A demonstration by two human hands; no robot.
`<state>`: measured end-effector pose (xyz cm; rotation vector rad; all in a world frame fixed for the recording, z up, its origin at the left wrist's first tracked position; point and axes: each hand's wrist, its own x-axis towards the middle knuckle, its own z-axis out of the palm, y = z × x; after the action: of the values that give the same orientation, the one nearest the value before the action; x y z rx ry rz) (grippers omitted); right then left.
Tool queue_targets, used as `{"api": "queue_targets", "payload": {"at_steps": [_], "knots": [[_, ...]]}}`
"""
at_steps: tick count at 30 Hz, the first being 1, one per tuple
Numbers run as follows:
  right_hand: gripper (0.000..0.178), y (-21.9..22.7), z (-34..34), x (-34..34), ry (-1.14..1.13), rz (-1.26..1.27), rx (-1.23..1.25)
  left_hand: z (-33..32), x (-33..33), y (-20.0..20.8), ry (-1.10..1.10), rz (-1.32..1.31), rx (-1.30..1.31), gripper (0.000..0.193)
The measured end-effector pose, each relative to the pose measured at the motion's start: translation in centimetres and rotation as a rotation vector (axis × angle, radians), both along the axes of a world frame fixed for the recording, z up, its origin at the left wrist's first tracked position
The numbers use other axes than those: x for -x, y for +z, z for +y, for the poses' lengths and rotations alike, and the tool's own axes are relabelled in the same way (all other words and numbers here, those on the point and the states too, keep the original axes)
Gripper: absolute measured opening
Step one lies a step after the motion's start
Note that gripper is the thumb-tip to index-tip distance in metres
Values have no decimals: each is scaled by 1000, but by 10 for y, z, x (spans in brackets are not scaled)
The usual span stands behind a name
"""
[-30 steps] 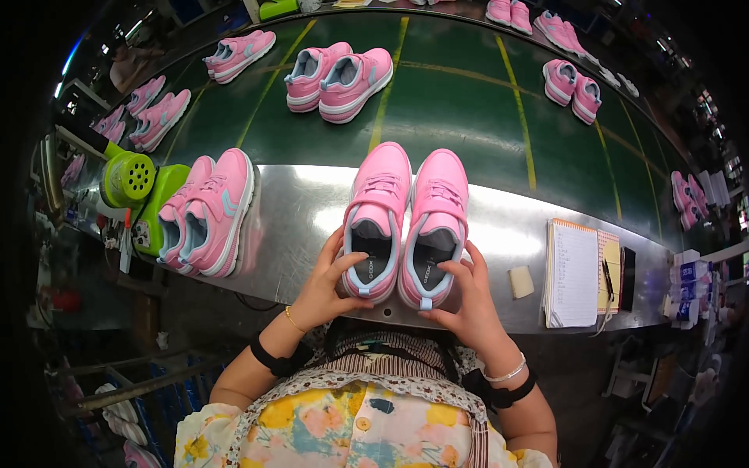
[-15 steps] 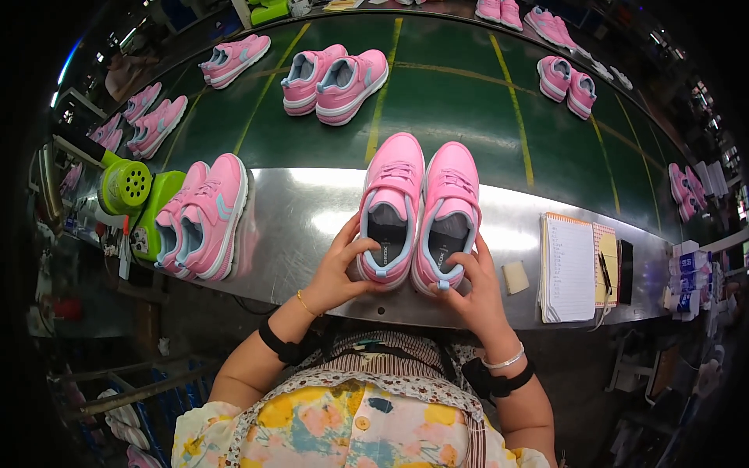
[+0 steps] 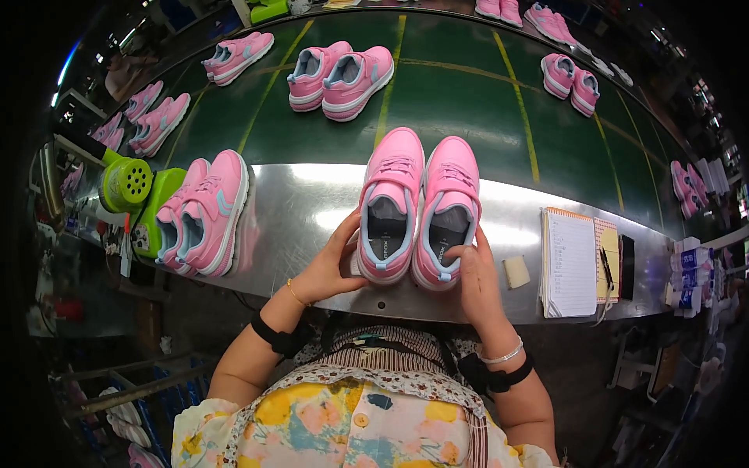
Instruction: Inspecting, cleaning, and organizing finished pink shoes on an assembly line and recording data in a notebook.
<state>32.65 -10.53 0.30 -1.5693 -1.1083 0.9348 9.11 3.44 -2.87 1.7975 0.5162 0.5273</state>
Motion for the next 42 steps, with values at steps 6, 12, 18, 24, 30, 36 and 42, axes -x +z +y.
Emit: {"api": "queue_targets", "payload": {"at_steps": [6,12,18,24,30,36,42], "knots": [[61,1,-8,-10,-246,510,78,3,0,2,224,-184,692,82],[64,-4,11,-5,-193,475,180,-5,-30,11,376,-86,787,68],[75,-7,-5,8,-134,402,-30,-23,-20,12,270,-181,574,82],[90,-21,-40,19,-27,376,-142,-48,-1,4,178,-239,485,97],[92,-34,-52,21,18,220,-217,-51,8,-3,118,-173,342,101],[94,-41,-54,22,1,237,-206,-53,6,-6,127,-179,375,104],[93,-44,-54,21,-6,315,-203,-52,6,-5,137,-220,476,102]]}}
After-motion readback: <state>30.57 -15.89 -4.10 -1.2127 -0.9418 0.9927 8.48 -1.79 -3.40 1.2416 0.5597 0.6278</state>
